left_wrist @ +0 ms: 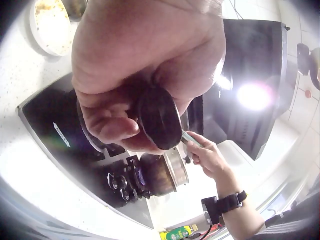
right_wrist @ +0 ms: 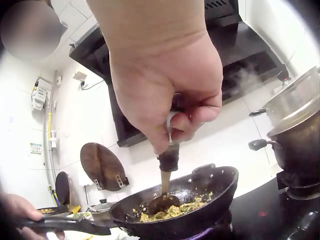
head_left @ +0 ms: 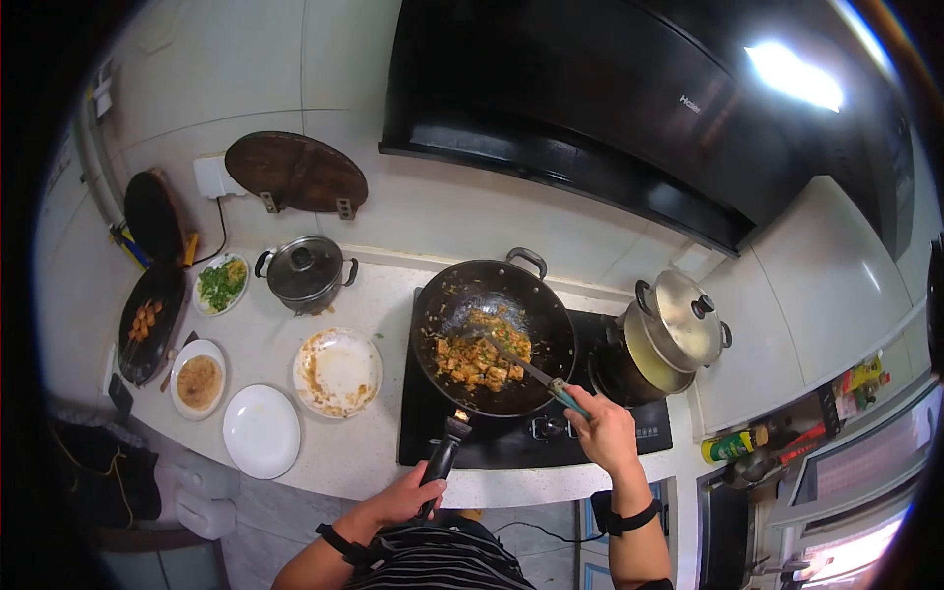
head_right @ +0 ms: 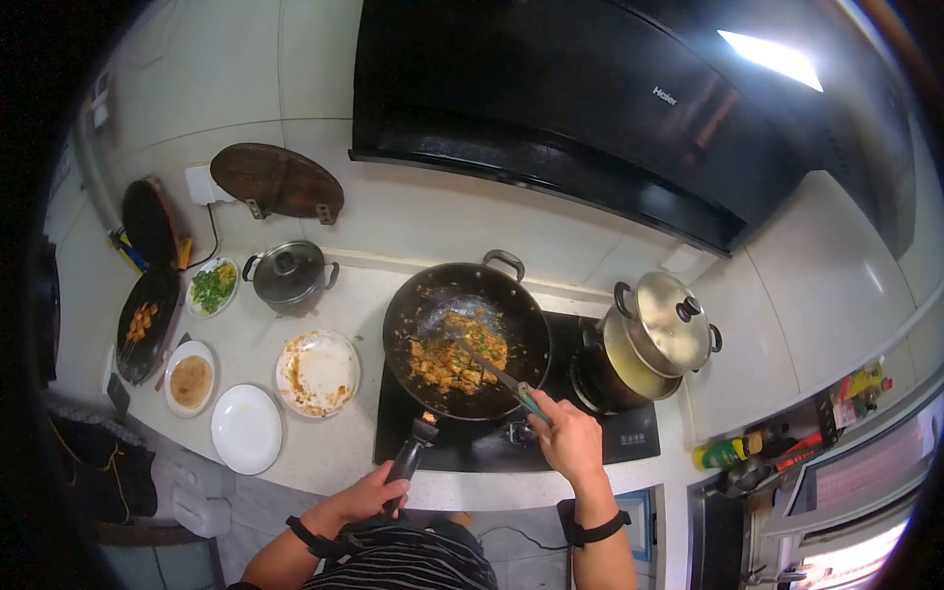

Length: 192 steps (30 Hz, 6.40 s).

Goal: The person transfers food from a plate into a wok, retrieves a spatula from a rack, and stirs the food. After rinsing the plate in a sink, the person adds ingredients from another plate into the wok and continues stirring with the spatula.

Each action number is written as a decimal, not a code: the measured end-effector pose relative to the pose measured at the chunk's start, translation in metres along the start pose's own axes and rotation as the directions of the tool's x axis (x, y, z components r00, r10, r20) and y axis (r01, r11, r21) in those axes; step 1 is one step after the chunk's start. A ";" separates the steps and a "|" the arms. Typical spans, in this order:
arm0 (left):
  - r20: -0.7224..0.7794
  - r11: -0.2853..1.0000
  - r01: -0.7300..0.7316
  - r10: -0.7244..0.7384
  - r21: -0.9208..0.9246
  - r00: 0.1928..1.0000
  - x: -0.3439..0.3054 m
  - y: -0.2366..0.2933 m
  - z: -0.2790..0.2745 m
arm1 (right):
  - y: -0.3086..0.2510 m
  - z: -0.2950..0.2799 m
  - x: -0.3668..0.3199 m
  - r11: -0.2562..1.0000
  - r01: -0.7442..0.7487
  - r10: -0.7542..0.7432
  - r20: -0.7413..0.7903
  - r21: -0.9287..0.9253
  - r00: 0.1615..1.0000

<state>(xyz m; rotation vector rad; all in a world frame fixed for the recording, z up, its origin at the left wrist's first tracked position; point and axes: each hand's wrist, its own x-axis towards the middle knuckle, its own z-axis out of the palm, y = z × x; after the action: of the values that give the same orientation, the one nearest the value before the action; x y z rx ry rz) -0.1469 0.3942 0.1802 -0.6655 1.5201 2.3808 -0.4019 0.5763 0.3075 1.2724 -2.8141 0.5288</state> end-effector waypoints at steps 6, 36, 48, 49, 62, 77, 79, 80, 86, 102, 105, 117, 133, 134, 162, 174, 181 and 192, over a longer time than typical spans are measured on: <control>-0.001 0.999 -0.001 0.001 0.036 1.000 -0.001 0.002 -0.001 | 0.016 0.016 0.005 0.989 0.139 -0.139 0.004 0.045 0.990; 0.003 1.000 0.008 -0.008 0.002 1.000 -0.001 0.002 0.000 | 0.000 -0.104 -0.031 0.983 0.177 -0.174 0.048 -0.056 0.983; 0.031 1.000 0.012 -0.013 0.024 0.999 0.001 0.003 -0.005 | -0.032 -0.097 -0.021 0.983 0.098 -0.078 0.130 -0.154 0.988; 0.029 1.000 0.011 -0.012 0.020 1.000 0.000 0.004 -0.005 | -0.030 -0.101 -0.021 0.991 0.087 -0.075 0.117 -0.105 0.990; 0.011 1.000 0.010 -0.010 0.014 1.000 0.000 0.002 -0.007 | -0.014 -0.104 -0.021 0.929 0.144 -0.133 0.057 -0.341 0.990; -0.019 0.998 0.052 -0.051 0.046 0.999 0.001 0.003 -0.007 | 0.022 -0.113 -0.045 0.993 -0.088 0.079 -0.113 -0.078 0.991; -0.019 0.997 0.054 -0.053 0.046 0.998 0.002 0.003 -0.007 | 0.020 -0.112 -0.049 0.992 -0.127 0.123 -0.166 -0.011 0.978; -0.021 0.997 0.055 -0.055 0.050 0.998 0.001 0.005 -0.006 | 0.019 -0.111 -0.051 0.989 -0.145 0.147 -0.192 0.025 0.970; -0.018 0.998 0.044 -0.043 0.047 0.999 0.002 -0.001 -0.008 | 0.020 -0.062 -0.029 0.961 -0.255 0.222 -0.255 -0.105 0.941; -0.047 0.998 0.046 -0.045 0.032 0.998 0.001 0.000 -0.006 | 0.018 0.022 -0.015 0.925 -0.190 0.152 0.136 0.330 0.979; -0.042 0.998 0.055 -0.055 0.012 0.998 0.002 -0.002 -0.007 | 0.032 -0.012 -0.034 0.994 0.079 -0.080 0.012 0.075 0.997; -0.054 0.997 0.073 -0.072 0.011 0.996 0.002 -0.002 -0.008 | 0.011 -0.138 -0.067 0.935 0.192 -0.197 0.016 -0.299 0.980; -0.086 0.995 0.094 -0.092 0.018 0.992 -0.002 0.001 -0.002 | 0.011 0.032 -0.040 0.988 -0.098 0.100 -0.008 0.122 0.995; -0.077 0.996 0.086 -0.084 0.015 0.993 0.001 -0.004 -0.005 | 0.014 0.025 -0.042 0.975 -0.111 0.109 0.023 0.193 0.994; -0.044 0.995 0.086 -0.084 0.058 0.996 -0.003 0.005 -0.002 | 0.031 -0.133 -0.045 0.995 0.074 -0.067 0.103 -0.068 0.992; -0.052 0.993 0.078 -0.073 0.093 0.996 -0.003 0.007 0.001 | 0.019 -0.019 0.001 0.991 -0.123 0.131 -0.180 0.054 0.975; -0.074 0.994 0.094 -0.089 0.060 0.993 -0.005 0.008 0.002 | 0.029 0.001 -0.006 0.996 -0.011 0.017 0.069 -0.085 0.997; -0.066 0.993 0.099 -0.095 0.058 0.993 -0.004 0.009 0.002 | 0.019 -0.083 -0.025 0.926 0.126 -0.122 0.034 -0.355 0.992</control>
<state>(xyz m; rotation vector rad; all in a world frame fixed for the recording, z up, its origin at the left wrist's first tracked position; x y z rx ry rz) -0.1483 0.3923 0.1904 -0.7895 1.5425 2.2527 -0.4091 0.6316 0.3763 1.3594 -2.6466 0.0000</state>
